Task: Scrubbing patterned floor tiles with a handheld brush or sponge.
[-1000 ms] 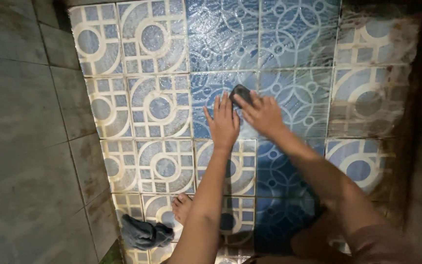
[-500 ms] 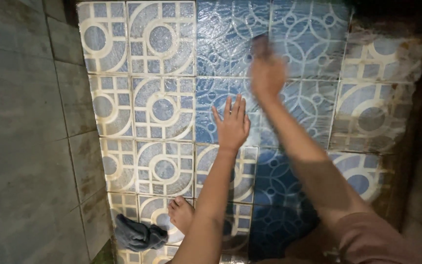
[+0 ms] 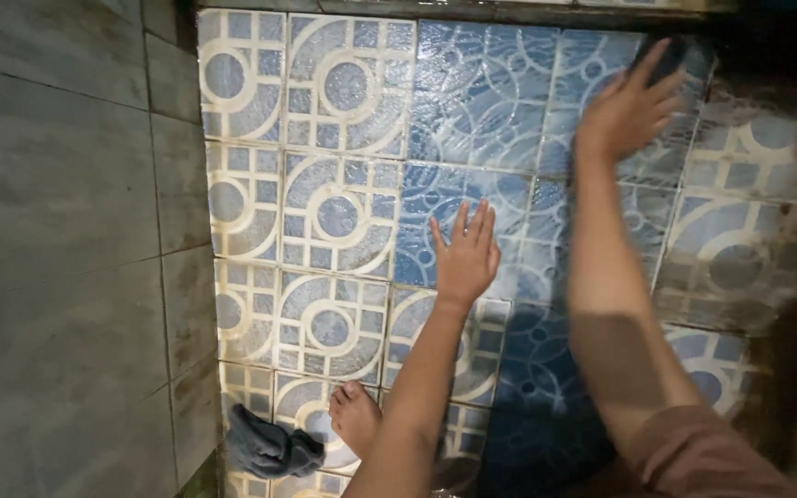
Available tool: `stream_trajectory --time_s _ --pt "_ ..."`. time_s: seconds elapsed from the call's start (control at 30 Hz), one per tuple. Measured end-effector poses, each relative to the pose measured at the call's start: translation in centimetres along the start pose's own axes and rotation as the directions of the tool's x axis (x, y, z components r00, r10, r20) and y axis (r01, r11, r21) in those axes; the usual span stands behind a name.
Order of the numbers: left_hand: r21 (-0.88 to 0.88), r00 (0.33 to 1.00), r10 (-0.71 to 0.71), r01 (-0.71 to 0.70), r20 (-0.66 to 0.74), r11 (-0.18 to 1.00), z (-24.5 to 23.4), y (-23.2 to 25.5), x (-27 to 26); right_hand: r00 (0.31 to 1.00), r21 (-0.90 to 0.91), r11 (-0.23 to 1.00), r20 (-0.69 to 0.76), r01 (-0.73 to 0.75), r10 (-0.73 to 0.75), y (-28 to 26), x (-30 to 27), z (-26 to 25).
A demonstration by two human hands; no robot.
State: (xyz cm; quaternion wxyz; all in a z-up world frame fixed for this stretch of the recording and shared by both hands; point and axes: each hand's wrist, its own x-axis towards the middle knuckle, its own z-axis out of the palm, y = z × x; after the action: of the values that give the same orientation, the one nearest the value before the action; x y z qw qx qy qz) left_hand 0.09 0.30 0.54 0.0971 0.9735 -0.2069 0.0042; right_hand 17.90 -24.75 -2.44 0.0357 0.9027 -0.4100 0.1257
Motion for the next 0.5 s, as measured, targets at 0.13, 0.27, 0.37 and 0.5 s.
stream_trajectory --time_s 0.13,0.27,0.37,0.5 --pt "-0.019 0.999 -0.02 0.02 -0.036 1.0 0.8 0.0 0.1 0.99 0.318 0.94 -0.023 -0.124 0.138 -10.9 -6.0 -3.5" --pt "-0.135 0.999 0.005 0.001 0.05 0.991 1.1 -0.4 -0.3 0.807 0.749 0.62 0.206 0.234 -0.553 -18.0 -11.9 -9.2" --pt "-0.123 1.0 0.003 -0.004 -0.004 0.992 0.8 -0.2 0.1 0.477 0.454 0.473 0.114 0.755 -0.872 -18.7 -11.0 -8.0" --pt "0.012 0.997 -0.005 0.006 -0.083 1.0 -0.8 0.1 0.2 0.77 0.816 0.573 0.41 -0.072 -0.488 -14.9 -6.0 -18.7"
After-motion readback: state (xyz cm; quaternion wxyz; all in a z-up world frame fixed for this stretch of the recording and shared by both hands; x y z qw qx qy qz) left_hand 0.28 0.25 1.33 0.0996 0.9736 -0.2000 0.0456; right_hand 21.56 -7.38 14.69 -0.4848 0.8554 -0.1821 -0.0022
